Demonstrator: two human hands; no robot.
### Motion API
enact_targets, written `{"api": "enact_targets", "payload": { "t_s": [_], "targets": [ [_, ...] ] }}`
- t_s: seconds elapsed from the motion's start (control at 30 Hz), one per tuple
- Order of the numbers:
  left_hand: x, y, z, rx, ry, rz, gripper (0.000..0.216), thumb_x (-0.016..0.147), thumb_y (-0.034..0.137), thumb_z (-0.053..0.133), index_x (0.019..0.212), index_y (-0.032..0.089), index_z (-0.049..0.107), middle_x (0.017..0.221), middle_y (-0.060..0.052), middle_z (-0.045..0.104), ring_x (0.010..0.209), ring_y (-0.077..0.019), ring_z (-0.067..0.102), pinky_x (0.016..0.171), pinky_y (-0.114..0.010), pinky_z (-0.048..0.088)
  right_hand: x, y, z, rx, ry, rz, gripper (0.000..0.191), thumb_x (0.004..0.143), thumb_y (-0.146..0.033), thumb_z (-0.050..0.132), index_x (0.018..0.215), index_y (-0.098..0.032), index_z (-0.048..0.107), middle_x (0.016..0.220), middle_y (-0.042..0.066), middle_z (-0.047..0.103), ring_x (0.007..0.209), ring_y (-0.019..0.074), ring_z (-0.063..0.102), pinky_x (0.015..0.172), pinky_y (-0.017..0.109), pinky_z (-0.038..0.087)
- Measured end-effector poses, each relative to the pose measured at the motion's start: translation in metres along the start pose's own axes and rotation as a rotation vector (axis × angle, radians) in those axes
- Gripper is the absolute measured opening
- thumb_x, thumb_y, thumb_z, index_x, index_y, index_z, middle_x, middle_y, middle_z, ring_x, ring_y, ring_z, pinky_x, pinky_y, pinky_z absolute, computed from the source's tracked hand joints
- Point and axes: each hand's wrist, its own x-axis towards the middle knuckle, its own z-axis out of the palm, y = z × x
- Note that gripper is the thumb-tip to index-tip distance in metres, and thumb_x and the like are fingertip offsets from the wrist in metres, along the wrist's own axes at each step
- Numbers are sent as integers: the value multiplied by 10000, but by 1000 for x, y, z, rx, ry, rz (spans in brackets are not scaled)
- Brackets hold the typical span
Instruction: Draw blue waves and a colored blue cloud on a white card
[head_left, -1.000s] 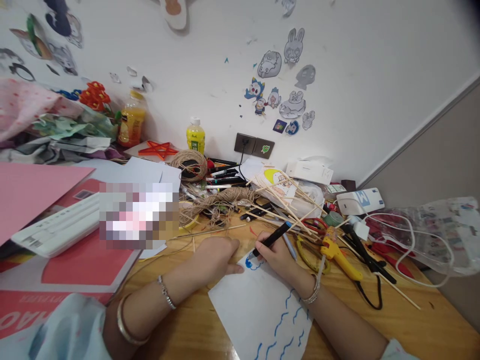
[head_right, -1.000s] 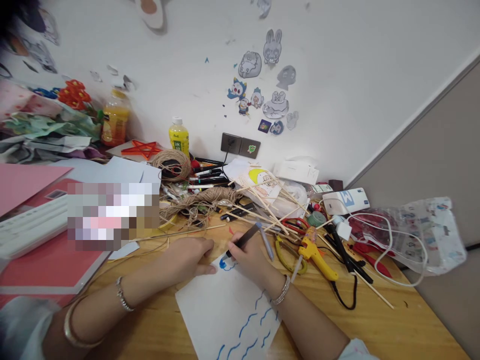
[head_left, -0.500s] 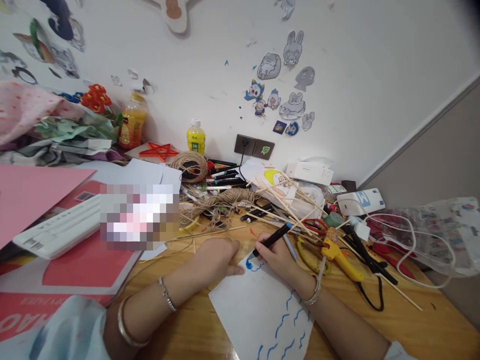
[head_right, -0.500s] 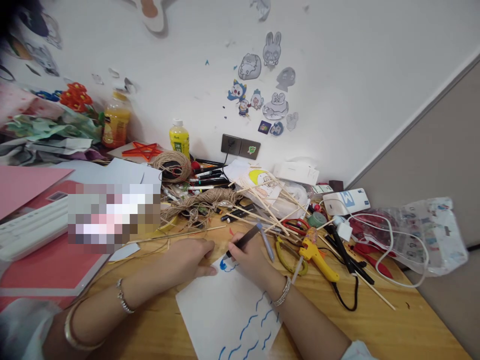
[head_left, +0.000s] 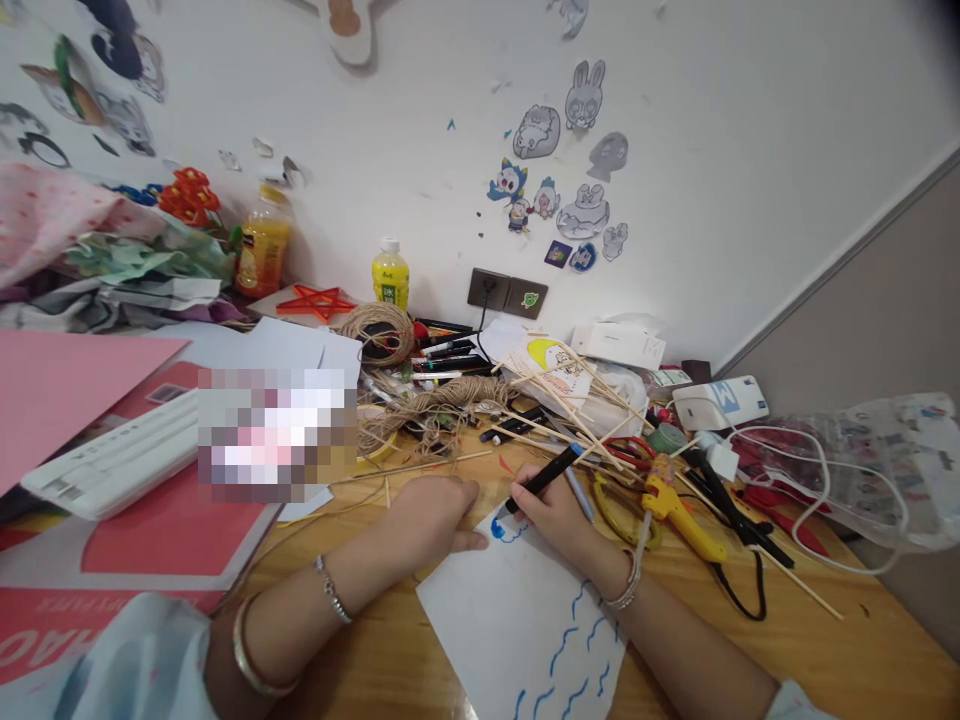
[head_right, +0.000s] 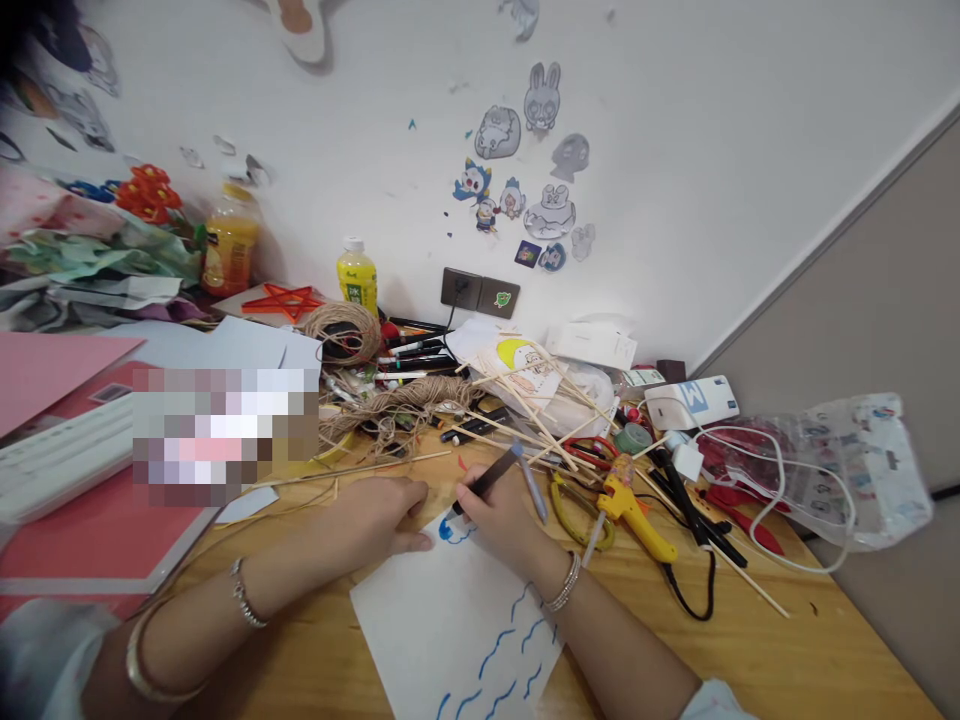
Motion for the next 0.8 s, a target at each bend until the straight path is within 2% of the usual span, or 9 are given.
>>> {"api": "enact_targets", "payload": {
  "t_s": [0.33, 0.8],
  "targets": [
    [0, 1, -1, 1, -11, -5, 277, 790, 446, 643, 872, 182, 621, 830, -71, 678, 795, -265, 645, 633, -290, 434, 0, 1, 0, -20, 16, -29, 236, 784, -331, 524, 590, -208, 468, 505, -44, 456, 469, 112, 448, 444, 226, 342],
    [-2, 3, -5, 7, -14, -10, 276, 790, 444, 643, 871, 181, 622, 813, -67, 681, 766, -262, 644, 605, -287, 412, 1, 1, 0, -8, 32, -35, 256, 789, -340, 518, 576, -210, 459, 490, -44, 454, 453, 112, 438, 447, 232, 336]
  ]
}}
